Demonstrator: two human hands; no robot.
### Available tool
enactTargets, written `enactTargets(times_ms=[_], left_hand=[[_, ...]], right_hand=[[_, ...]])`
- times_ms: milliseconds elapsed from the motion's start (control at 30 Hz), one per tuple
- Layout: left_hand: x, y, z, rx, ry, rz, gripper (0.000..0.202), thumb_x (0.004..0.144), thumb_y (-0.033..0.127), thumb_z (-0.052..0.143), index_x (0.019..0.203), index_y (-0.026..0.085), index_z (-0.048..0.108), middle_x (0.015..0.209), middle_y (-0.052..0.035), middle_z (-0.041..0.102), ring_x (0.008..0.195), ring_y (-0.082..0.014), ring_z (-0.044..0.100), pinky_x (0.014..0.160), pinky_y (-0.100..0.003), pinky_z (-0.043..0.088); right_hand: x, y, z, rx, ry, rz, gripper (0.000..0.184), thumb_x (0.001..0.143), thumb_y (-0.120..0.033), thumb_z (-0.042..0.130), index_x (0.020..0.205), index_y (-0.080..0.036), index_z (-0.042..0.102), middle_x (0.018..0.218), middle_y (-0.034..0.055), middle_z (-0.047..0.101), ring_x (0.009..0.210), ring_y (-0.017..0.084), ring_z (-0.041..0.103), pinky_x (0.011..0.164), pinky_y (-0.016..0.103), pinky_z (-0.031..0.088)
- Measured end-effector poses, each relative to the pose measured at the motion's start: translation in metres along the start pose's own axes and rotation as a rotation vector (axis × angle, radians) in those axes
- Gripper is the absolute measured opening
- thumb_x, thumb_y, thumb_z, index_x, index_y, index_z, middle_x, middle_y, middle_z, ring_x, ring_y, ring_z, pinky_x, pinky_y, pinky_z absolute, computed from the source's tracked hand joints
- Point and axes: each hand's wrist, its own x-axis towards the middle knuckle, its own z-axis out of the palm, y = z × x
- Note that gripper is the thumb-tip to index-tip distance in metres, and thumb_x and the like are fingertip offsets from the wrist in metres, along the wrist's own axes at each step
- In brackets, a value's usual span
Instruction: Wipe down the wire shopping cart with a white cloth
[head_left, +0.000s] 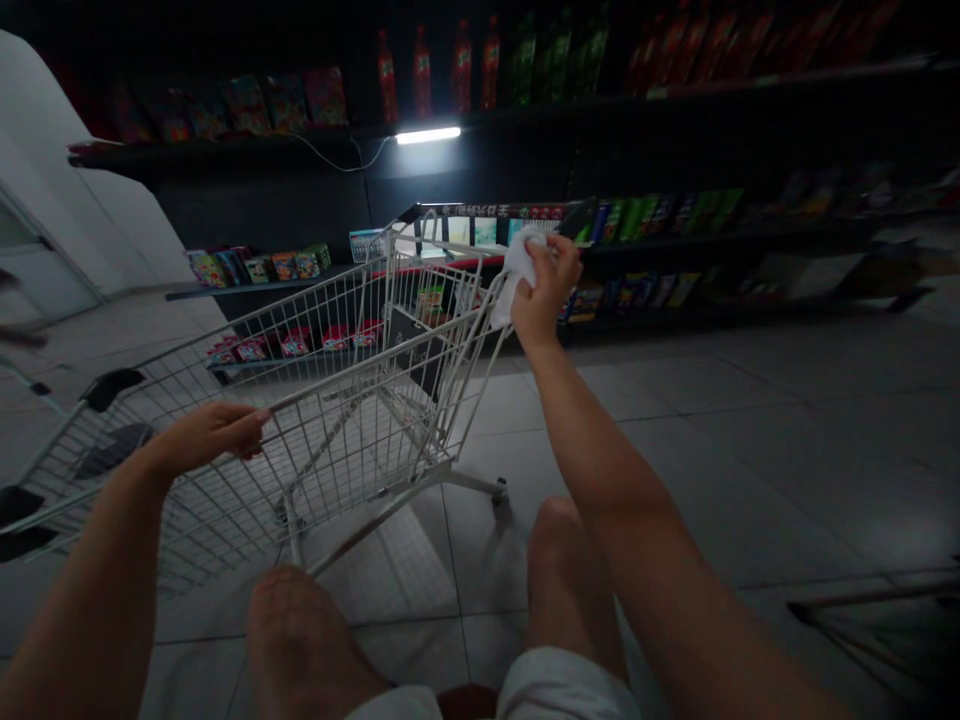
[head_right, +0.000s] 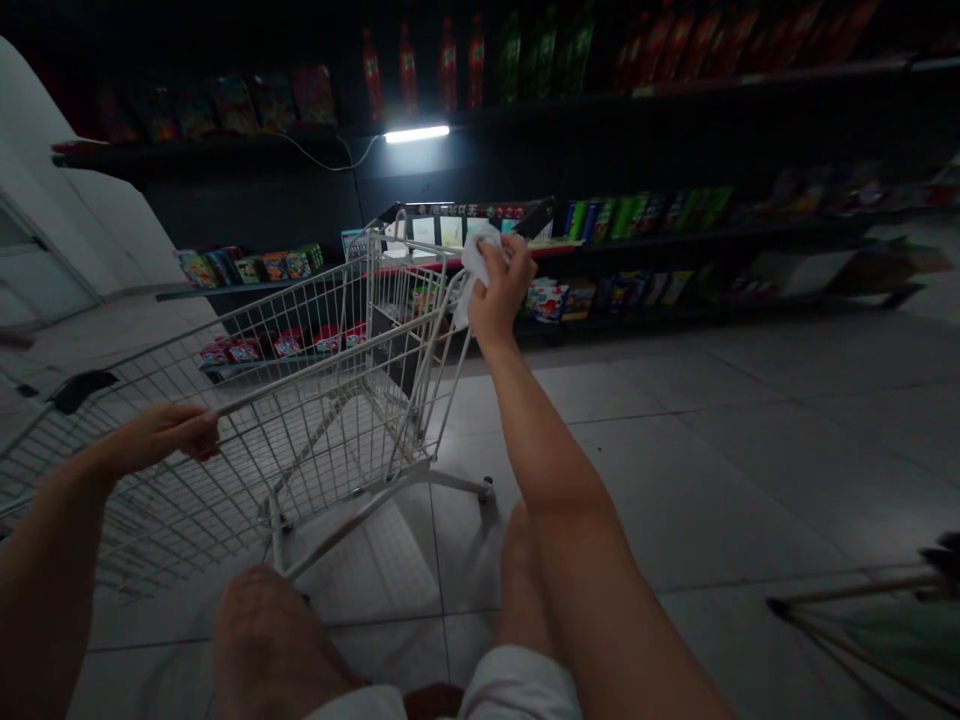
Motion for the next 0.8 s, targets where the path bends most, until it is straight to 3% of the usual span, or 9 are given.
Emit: enactTargets(times_ms=[133, 233, 300, 367, 433, 500, 600, 700, 800], left_hand=[[0.005, 0.007, -0.012, 0.018, 0.022, -0.096, 0.072, 0.079, 0.081, 0.030, 0.080, 0.021, 0.069, 0.082, -0.0037, 0.074, 0.081, -0.0222, 0.064, 0.079, -0.032, 0.048], [0.027, 0.050, -0.011, 0.169, 0.119, 0.034, 0.066, 0.085, 0.073, 0.032, 0.102, 0.020, 0.067, 0.098, -0.0045, 0.072, 0.093, -0.0231, 0.063, 0.087, -0.033, 0.045], [0.048, 0.085, -0.003, 0.226, 0.171, 0.173, 0.066, 0.088, 0.070, 0.029, 0.107, 0.020, 0.066, 0.109, -0.0074, 0.070, 0.098, -0.0235, 0.062, 0.089, -0.034, 0.044], [0.069, 0.114, 0.008, 0.285, 0.225, 0.248, 0.066, 0.088, 0.070, 0.030, 0.115, 0.020, 0.064, 0.118, -0.0103, 0.067, 0.104, -0.0250, 0.061, 0.089, -0.034, 0.044], [0.084, 0.132, 0.019, 0.360, 0.220, 0.231, 0.065, 0.089, 0.070, 0.029, 0.115, 0.022, 0.064, 0.114, -0.0110, 0.068, 0.103, -0.0256, 0.062, 0.084, -0.034, 0.045], [0.091, 0.139, 0.028, 0.435, 0.241, 0.159, 0.066, 0.090, 0.070, 0.024, 0.108, 0.022, 0.066, 0.100, -0.0114, 0.070, 0.092, -0.0254, 0.064, 0.077, -0.034, 0.045], [0.090, 0.135, 0.033, 0.497, 0.305, 0.130, 0.068, 0.093, 0.067, 0.016, 0.097, 0.022, 0.067, 0.084, -0.0105, 0.069, 0.081, -0.0242, 0.063, 0.070, -0.033, 0.043], [0.085, 0.131, 0.032, 0.503, 0.317, 0.155, 0.064, 0.093, 0.065, 0.018, 0.090, 0.022, 0.067, 0.079, -0.0078, 0.067, 0.079, -0.0221, 0.062, 0.068, -0.030, 0.041], [0.083, 0.132, 0.030, 0.505, 0.315, 0.147, 0.062, 0.093, 0.064, 0.021, 0.089, 0.022, 0.067, 0.078, -0.0069, 0.067, 0.079, -0.0215, 0.062, 0.067, -0.029, 0.040]], right_hand=[[-0.059, -0.048, 0.016, 0.086, -0.068, 0.016, 0.039, 0.088, -0.016, 0.044, 0.122, -0.027, 0.060, 0.130, 0.0092, 0.042, 0.124, 0.029, 0.041, 0.103, 0.057, 0.039], [-0.124, -0.080, 0.016, 0.149, -0.179, -0.114, 0.038, 0.087, -0.014, 0.047, 0.118, -0.029, 0.063, 0.128, 0.0083, 0.048, 0.117, 0.026, 0.045, 0.100, 0.050, 0.044], [-0.142, -0.083, 0.010, 0.221, -0.270, -0.273, 0.037, 0.086, -0.012, 0.049, 0.114, -0.030, 0.065, 0.125, 0.0065, 0.053, 0.113, 0.024, 0.047, 0.097, 0.044, 0.047], [-0.124, -0.066, 0.002, 0.240, -0.269, -0.348, 0.036, 0.086, -0.012, 0.049, 0.112, -0.031, 0.066, 0.123, 0.0056, 0.053, 0.113, 0.023, 0.048, 0.097, 0.044, 0.047], [-0.077, -0.033, -0.003, 0.156, -0.122, -0.247, 0.037, 0.087, -0.014, 0.047, 0.116, -0.028, 0.064, 0.125, 0.0072, 0.050, 0.116, 0.024, 0.048, 0.100, 0.049, 0.044], [-0.020, 0.003, -0.002, 0.027, 0.044, -0.057, 0.043, 0.086, -0.013, 0.044, 0.125, -0.024, 0.059, 0.127, 0.0102, 0.044, 0.122, 0.028, 0.045, 0.102, 0.057, 0.040], [0.036, 0.035, 0.010, -0.049, 0.105, 0.041, 0.050, 0.085, -0.011, 0.041, 0.133, -0.021, 0.053, 0.126, 0.0123, 0.042, 0.126, 0.029, 0.043, 0.103, 0.061, 0.037], [0.025, 0.019, 0.028, -0.038, 0.090, 0.065, 0.055, 0.085, -0.011, 0.040, 0.138, -0.023, 0.048, 0.129, 0.0131, 0.040, 0.130, 0.031, 0.040, 0.102, 0.062, 0.037], [-0.032, -0.031, 0.039, 0.058, 0.010, 0.097, 0.054, 0.087, -0.013, 0.041, 0.139, -0.027, 0.049, 0.131, 0.0128, 0.040, 0.132, 0.033, 0.038, 0.103, 0.061, 0.038]])
